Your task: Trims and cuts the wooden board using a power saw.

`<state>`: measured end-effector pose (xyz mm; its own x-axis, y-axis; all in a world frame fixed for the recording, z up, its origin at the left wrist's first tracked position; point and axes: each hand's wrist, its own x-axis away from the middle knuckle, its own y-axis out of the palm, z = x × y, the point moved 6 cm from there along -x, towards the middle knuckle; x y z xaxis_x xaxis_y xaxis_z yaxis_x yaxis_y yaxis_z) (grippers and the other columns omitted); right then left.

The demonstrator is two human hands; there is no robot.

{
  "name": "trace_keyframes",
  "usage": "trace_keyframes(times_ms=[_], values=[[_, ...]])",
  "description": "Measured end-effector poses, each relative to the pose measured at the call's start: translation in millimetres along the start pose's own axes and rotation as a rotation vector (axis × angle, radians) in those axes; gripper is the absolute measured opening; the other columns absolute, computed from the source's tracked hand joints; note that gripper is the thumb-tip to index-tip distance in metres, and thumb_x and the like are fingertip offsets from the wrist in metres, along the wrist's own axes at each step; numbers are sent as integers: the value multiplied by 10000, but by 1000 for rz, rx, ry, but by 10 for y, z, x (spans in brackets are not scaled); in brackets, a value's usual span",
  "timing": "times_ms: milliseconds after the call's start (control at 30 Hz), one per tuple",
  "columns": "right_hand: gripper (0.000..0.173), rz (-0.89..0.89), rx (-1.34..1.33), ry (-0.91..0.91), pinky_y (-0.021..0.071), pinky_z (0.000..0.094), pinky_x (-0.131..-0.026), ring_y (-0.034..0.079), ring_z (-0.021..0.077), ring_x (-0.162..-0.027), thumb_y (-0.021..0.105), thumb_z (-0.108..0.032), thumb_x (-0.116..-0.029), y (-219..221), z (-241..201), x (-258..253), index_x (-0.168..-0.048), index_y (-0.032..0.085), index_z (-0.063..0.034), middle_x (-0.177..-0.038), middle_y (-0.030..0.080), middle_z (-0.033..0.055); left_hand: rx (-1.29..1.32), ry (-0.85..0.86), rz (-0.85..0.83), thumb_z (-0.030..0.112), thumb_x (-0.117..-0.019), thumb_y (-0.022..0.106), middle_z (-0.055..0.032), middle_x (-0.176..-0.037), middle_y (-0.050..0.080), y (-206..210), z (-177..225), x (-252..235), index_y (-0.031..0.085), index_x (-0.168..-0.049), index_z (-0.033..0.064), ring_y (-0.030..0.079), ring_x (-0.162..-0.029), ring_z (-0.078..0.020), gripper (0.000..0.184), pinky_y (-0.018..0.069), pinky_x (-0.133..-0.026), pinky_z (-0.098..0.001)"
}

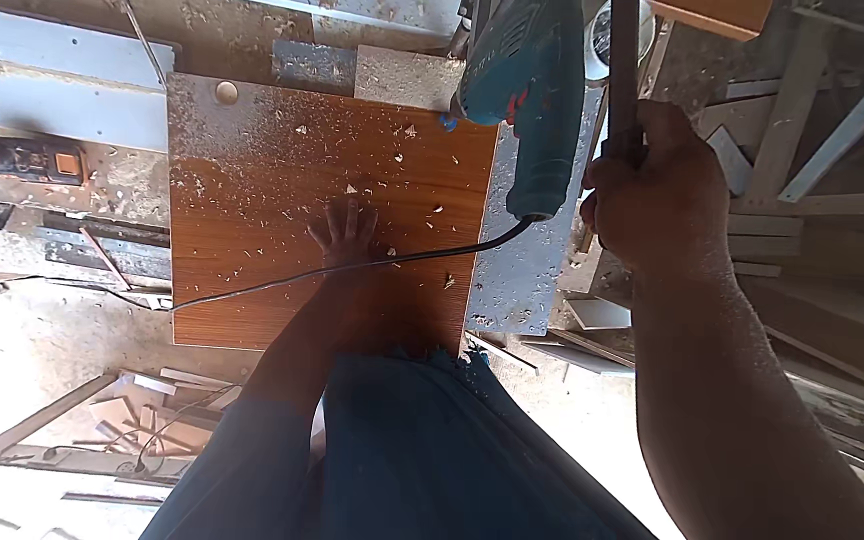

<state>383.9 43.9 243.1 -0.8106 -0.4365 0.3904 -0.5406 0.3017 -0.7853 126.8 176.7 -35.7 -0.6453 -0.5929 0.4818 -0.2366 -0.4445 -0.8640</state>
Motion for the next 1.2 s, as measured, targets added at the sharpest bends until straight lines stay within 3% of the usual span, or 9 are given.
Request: trace_keyframes(times_ms=[333,467,1200], values=[[487,70,-141,-32,502,324,-560,565,101,-638,524,-150,-969,136,98,-17,-1450,527,-225,-963,614,34,1,6,-20,901,-757,539,-73,-1745,-13,-12,4,17,150,-1652,385,-90,-1552,-508,1104,-24,-1073,-857],[474,79,-158,-41,498,290,-552,556,78,-627,520,-128,-971,143,84,-6,-1437,534,-211,-959,602,26,21,2,-7,919,-767,495,-69,-1745,4,-23,7,22,178,-1649,384,-85,-1551,-513,1080,-34,-1074,-855],[469,110,-137,-60,507,328,-544,567,97,-607,525,-147,-976,176,122,-16,-1442,531,-203,-928,635,34,34,-23,-78,896,-784,516,-62,-1744,-49,-79,44,7,127,-1653,396,-114,-1551,-501,1076,-32,-1075,-852]])
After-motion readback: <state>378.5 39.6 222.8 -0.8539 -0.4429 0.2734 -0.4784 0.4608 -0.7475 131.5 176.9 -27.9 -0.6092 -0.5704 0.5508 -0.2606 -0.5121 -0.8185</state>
